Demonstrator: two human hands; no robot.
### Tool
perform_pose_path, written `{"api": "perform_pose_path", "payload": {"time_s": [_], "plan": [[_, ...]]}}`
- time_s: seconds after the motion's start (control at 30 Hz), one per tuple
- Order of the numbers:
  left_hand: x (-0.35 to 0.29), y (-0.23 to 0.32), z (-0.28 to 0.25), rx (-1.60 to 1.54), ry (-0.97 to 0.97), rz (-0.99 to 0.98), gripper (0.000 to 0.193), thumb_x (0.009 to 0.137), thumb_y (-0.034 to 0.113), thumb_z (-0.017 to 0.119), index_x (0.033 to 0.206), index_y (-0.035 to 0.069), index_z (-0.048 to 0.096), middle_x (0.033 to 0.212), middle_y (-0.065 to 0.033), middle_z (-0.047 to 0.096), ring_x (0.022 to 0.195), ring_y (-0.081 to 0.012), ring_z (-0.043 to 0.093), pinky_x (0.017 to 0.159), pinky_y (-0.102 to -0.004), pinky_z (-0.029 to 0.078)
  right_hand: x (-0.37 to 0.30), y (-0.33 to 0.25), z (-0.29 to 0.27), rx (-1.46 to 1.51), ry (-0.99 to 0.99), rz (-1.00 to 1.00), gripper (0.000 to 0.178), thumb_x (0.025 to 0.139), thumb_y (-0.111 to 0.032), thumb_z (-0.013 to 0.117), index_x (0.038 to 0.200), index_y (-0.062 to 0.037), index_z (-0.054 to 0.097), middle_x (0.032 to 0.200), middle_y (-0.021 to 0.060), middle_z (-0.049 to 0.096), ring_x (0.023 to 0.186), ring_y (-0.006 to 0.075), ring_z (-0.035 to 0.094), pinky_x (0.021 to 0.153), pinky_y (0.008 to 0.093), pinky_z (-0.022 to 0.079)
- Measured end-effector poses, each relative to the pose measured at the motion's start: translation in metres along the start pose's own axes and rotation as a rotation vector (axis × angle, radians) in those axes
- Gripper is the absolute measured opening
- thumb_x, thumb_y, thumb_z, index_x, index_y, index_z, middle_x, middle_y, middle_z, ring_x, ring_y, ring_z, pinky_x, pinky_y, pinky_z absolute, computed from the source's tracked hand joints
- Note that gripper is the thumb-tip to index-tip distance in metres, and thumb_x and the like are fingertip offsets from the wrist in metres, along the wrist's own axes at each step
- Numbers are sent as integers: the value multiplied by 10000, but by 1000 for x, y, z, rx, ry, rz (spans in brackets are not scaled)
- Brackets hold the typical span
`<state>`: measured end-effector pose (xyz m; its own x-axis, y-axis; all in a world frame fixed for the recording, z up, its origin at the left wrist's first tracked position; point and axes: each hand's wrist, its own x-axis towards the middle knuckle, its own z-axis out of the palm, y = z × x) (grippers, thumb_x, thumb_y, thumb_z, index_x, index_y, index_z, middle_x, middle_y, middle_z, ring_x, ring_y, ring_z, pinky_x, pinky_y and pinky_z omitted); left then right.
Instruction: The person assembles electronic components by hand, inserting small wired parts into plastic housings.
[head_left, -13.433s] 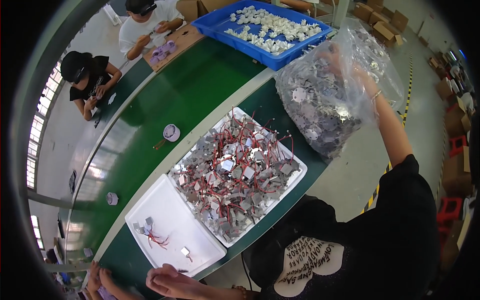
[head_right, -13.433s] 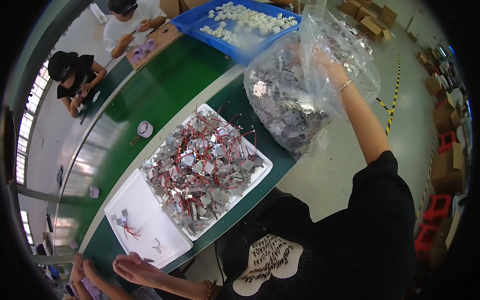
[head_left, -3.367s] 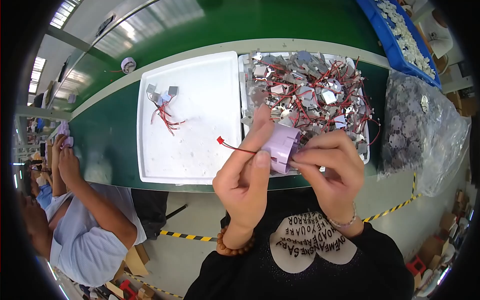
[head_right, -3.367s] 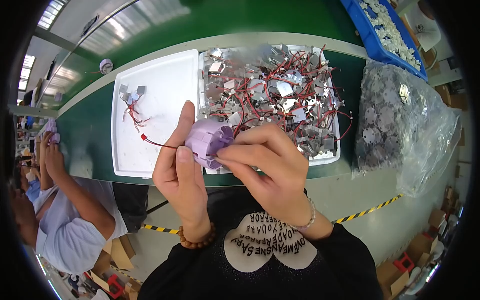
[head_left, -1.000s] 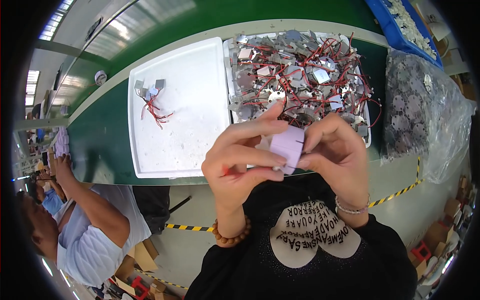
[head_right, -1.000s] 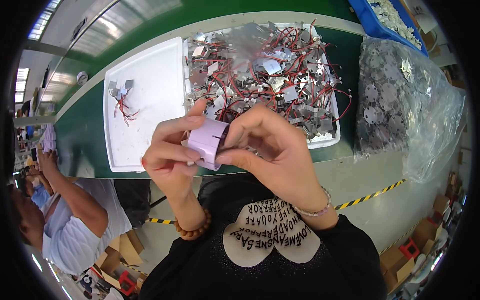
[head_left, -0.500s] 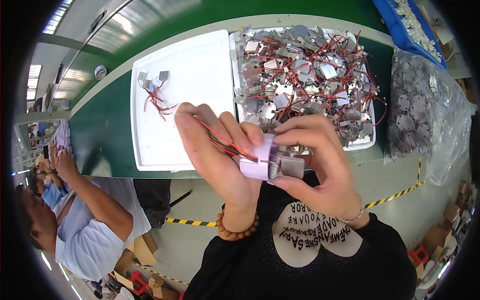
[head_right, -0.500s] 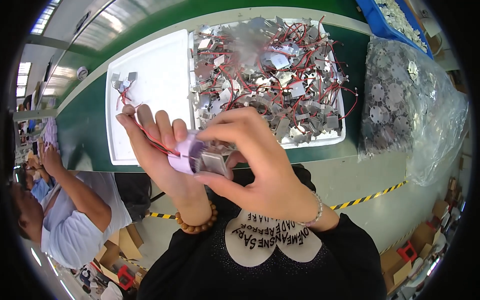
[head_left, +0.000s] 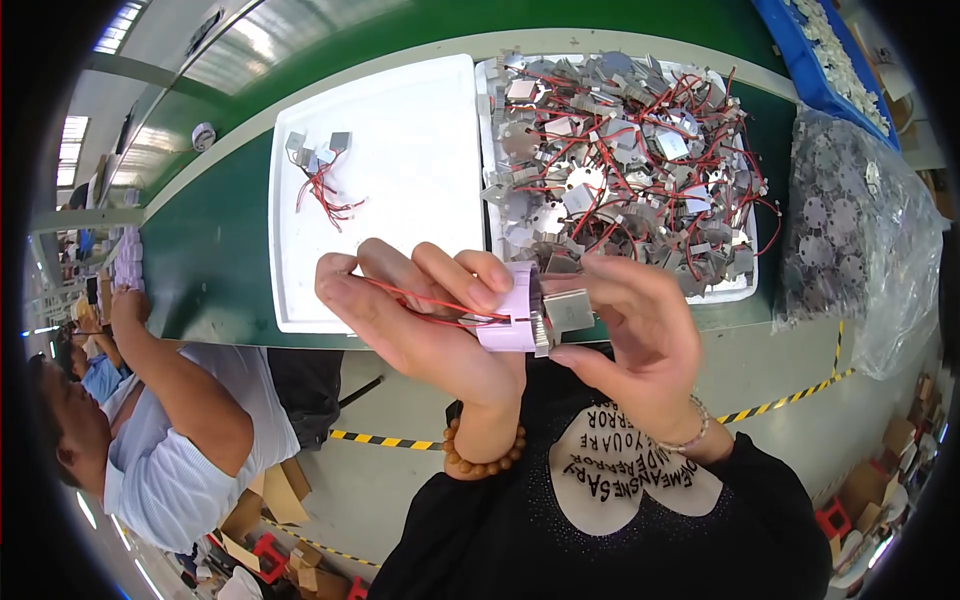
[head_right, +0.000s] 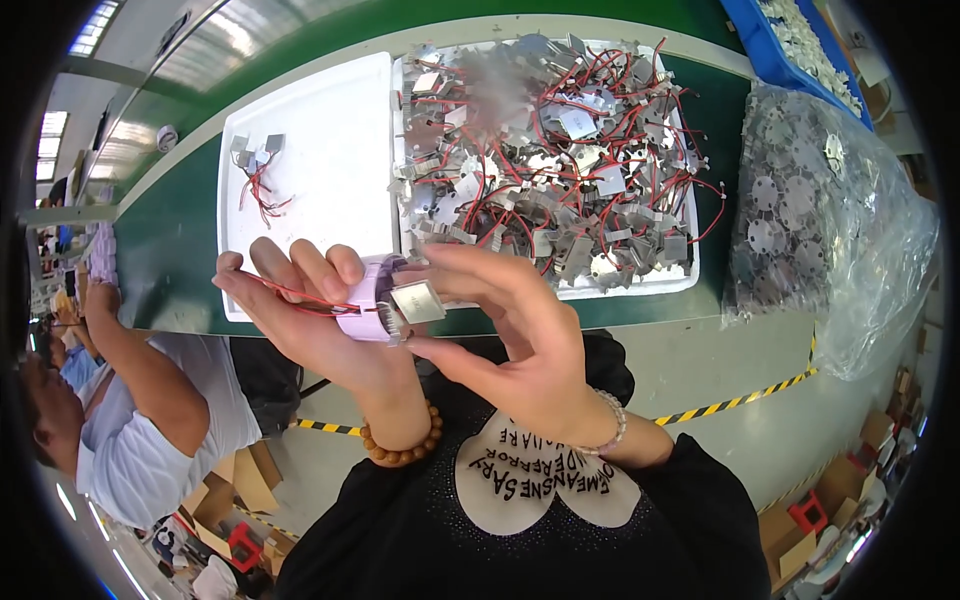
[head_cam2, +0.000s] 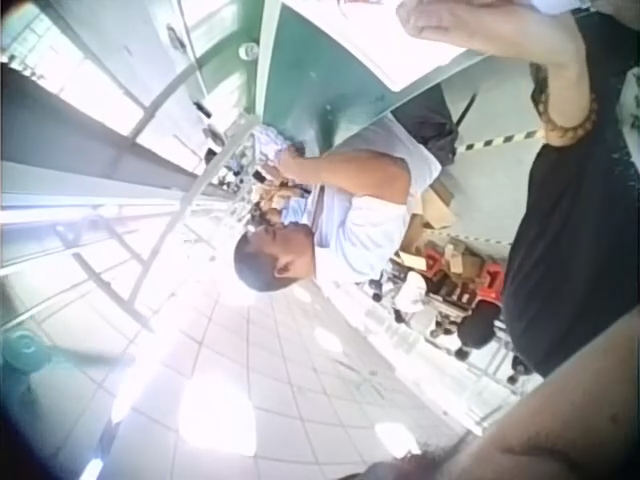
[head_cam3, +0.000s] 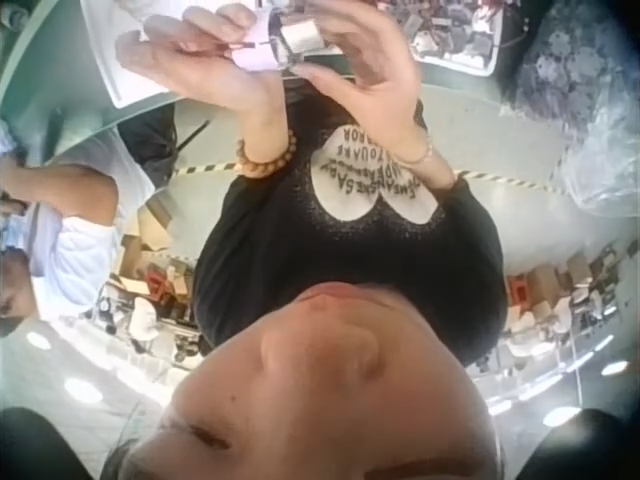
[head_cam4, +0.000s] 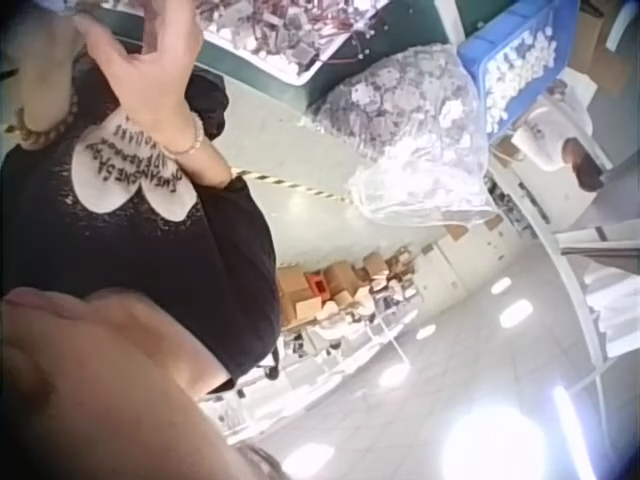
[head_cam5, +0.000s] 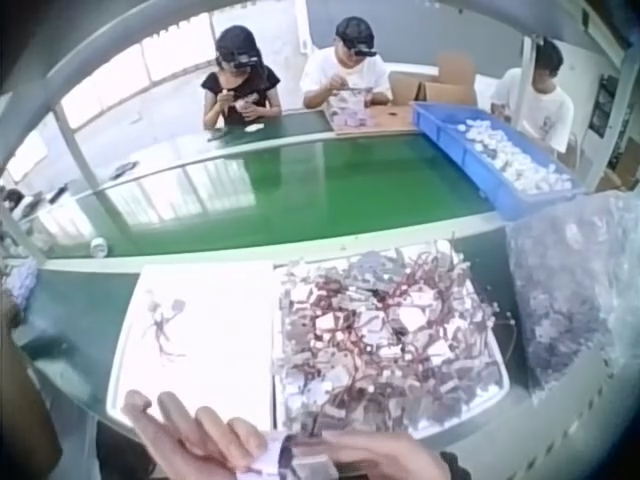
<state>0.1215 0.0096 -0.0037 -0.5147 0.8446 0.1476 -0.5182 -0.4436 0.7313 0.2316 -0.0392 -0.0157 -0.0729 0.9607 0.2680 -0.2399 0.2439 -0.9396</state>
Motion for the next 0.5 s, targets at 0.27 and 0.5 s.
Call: {"api": "perform_pose_path", "payload": {"time_s": [0.27, 0.5], "plan": [[0, -2, -3, -122, 84, -247, 221, 942, 328, 315, 980, 113, 347, 601, 17, 229, 432, -74, 268, 443, -225, 326, 5, 5, 1, -344, -29, -290, 671, 668, 89, 646, 1241, 89, 297, 1024, 177, 600, 1017, 257, 556, 913, 357, 381], [1, 2, -10, -232, 143, -315, 211, 936, 331, 347, 960, 124, 380, 591, 27, 207, 458, -51, 218, 452, -188, 270, -6, 18, 10, -464, -112, -265, 750, 689, -55, 659, 1281, 99, 223, 1094, 132, 577, 1100, 294, 493, 963, 391, 322]]}}
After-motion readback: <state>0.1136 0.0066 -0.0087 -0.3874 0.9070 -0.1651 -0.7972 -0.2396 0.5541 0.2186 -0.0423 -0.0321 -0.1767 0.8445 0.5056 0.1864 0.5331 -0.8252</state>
